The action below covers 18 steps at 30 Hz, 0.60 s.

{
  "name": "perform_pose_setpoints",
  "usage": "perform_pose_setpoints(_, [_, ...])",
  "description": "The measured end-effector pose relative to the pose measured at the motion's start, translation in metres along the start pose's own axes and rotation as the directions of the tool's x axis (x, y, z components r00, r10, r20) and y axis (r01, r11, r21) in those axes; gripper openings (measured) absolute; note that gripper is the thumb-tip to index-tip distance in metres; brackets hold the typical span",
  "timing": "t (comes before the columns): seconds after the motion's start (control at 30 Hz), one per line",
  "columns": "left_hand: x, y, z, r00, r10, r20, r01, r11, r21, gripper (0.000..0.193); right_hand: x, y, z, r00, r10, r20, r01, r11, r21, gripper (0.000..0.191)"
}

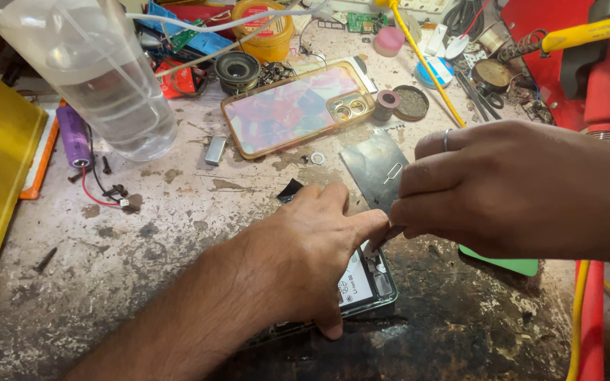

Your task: The person works on a disassembled smartphone on a cluttered repair bench, prying at the frame with a small tool and driving screws with a screwdriver. They then lift the phone, power it on, and tap the screen to test it.

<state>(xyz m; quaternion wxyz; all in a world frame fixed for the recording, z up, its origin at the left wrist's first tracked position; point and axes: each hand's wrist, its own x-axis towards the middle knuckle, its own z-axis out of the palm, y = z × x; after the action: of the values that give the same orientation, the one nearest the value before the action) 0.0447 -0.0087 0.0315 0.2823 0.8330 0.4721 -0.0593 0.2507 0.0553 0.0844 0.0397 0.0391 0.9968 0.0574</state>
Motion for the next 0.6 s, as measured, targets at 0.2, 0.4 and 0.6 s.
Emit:
perform_pose_setpoints(0.2, [0.003, -0.003, 0.008, 0.997, 0.052, -0.060, -0.049, 0.998, 0.051, 0.107, 0.002, -0.014, -0.001, 0.981, -0.184, -0.055, 0.174, 0.974, -0.142, 0.033])
perform_pose_setpoints(0.4, [0.002, -0.004, 0.009, 0.993, 0.078, -0.088, -0.073, 0.996, 0.059, 0.121, 0.004, -0.021, -0.001, 0.968, -0.248, -0.048, 0.237, 0.956, -0.174, 0.026])
perform_pose_setpoints(0.6, [0.001, -0.003, 0.004, 0.994, 0.025, -0.103, -0.030, 0.999, -0.042, 0.132, 0.008, -0.018, -0.002, 0.971, -0.240, -0.020, 0.232, 0.953, -0.197, 0.027])
